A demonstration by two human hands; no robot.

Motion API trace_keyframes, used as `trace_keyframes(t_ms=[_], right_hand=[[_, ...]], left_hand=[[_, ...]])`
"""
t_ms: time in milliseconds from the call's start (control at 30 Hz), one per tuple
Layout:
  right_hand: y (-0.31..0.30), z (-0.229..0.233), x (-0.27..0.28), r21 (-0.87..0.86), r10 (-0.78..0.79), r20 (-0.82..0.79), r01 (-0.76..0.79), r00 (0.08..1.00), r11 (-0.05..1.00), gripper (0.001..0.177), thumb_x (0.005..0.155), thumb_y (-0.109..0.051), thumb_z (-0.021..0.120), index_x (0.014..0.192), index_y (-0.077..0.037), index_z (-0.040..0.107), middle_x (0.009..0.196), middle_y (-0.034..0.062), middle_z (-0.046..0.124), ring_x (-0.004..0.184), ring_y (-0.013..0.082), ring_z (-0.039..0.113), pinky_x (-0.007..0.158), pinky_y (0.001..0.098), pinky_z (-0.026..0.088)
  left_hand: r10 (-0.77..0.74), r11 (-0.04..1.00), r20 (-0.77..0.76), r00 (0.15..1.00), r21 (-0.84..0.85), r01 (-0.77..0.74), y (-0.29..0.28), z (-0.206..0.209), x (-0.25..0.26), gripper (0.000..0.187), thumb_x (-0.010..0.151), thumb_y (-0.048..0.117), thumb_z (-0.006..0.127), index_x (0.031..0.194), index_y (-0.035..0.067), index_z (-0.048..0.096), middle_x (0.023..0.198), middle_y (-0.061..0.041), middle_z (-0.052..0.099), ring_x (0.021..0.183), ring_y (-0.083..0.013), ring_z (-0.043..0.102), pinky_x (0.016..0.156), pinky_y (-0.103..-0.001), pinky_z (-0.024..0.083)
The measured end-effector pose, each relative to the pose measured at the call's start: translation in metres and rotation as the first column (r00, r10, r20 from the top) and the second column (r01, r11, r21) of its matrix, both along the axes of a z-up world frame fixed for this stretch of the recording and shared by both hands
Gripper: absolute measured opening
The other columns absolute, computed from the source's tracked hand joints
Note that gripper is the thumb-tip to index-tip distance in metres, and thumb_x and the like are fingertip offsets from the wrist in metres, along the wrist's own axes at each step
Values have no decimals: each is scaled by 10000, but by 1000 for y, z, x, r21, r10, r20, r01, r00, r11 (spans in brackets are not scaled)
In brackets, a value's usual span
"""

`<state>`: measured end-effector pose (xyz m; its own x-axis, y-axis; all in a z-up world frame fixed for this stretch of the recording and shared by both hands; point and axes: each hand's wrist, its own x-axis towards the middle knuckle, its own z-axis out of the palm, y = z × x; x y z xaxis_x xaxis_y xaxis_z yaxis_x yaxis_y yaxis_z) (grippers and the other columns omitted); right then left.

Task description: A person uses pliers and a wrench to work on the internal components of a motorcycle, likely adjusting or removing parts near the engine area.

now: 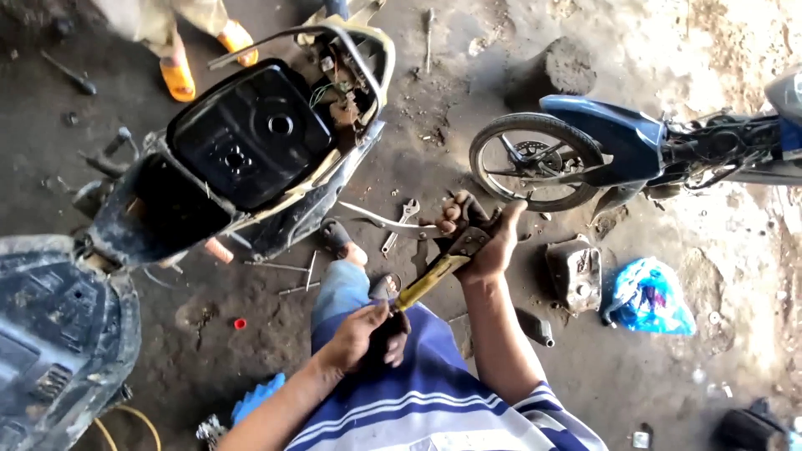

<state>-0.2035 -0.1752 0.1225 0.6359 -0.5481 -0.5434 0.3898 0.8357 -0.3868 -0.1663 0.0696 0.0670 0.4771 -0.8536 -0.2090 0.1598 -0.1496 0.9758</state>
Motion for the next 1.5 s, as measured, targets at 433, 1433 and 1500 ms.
trace_keyframes(t_ms=[433, 1433, 1500], right_hand=[[6, -60, 150, 106, 299, -185, -283, 936, 953, 964, 791, -885, 456, 1120, -7, 676, 893, 203, 672, 768, 316, 651, 710, 379, 555], [-17, -176, 266, -254, 273, -595, -499, 756, 828, 587, 840, 57, 789, 1381, -46, 588, 1206, 145, 668, 1023, 290, 664, 888, 467, 600], [-18, -178, 267, -247, 266, -601, -492, 754, 835, 601, 853, 42, 793, 1401, -63, 571, 1229, 141, 654, 1035, 278, 653, 890, 460, 598]], left_hand=[[215, 967, -505, 836, 232, -108, -3, 8, 122, 201, 916, 205, 726, 871, 17, 672, 666, -176, 648, 607, -337, 653, 569, -436, 548], [288, 958, -758, 586, 227, -176, -136, -57, 306, 266, 531, 9, 772, 771, 18, 657, 587, -118, 556, 515, -253, 576, 438, -332, 415], [270, 960, -727, 631, 254, -118, -137, -65, 310, 247, 545, 61, 791, 747, 22, 655, 579, -122, 554, 534, -259, 592, 452, -326, 441]])
